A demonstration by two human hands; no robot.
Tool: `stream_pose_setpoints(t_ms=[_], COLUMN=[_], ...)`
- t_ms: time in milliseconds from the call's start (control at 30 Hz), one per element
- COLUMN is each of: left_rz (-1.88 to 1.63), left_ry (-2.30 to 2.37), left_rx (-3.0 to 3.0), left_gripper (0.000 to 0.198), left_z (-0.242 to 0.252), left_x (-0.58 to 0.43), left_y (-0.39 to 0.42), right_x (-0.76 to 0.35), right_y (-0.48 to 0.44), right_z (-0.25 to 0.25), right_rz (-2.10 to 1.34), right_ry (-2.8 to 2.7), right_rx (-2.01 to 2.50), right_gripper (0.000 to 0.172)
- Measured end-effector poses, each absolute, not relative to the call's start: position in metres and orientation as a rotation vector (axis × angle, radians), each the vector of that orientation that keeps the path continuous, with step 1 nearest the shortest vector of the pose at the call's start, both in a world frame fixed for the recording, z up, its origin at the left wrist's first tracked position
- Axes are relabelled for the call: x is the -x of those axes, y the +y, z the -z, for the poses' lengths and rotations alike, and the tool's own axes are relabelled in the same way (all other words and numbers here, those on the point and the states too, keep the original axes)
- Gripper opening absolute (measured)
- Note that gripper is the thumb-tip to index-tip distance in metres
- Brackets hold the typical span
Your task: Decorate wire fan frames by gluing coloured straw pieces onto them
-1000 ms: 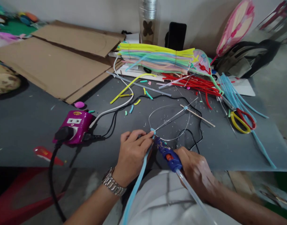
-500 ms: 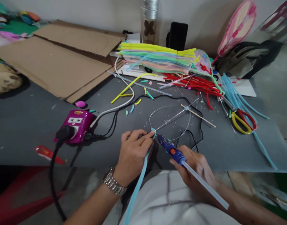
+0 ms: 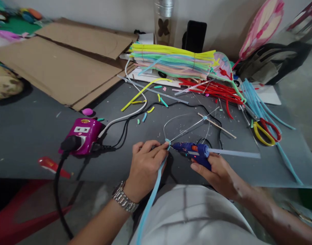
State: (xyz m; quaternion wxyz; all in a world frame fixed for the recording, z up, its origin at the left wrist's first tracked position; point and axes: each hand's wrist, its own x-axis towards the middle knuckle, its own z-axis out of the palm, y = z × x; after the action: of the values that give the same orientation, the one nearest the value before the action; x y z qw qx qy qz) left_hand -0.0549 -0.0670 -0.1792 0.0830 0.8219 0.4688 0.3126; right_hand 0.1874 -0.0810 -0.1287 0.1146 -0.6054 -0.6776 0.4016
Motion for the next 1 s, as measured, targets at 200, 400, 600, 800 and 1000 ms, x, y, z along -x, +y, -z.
stream_pose_setpoints(t_ms=[200,400,600,800,1000], left_rz=[-0.932,-0.924,-0.938,-0.913,-0.936], left_ry=[1.395,1.385,1.394,1.406,1.402], left_rx=[-2.457,-2.456,-2.445,-2.446,-2.449], left_gripper=[0.010,0.010,0.010,0.009,0.008], left_z=[0.176,0.175,0.176,0.176,0.176], left_x=[0.054,0.055,0.055,0.055,0.055], left_y=[-0.067,-0.067,-0.067,-0.067,-0.067], right_x=[-0.194,-0.200,-0.203,-0.197,-0.190], right_y=[-0.058,-0.044,-0.045,-0.054,-0.075], right_z=[0.121,0.123,0.126,0.114,0.113], right_rz=[-1.511,-1.879,-1.909,-1.677,-1.137], right_ry=[-1.787,-1.568,-1.477,-1.676,-2.097], right_rx=[1.758,1.701,1.663,1.757,1.812], right_gripper=[0.038,0.046,0.048,0.045,0.039])
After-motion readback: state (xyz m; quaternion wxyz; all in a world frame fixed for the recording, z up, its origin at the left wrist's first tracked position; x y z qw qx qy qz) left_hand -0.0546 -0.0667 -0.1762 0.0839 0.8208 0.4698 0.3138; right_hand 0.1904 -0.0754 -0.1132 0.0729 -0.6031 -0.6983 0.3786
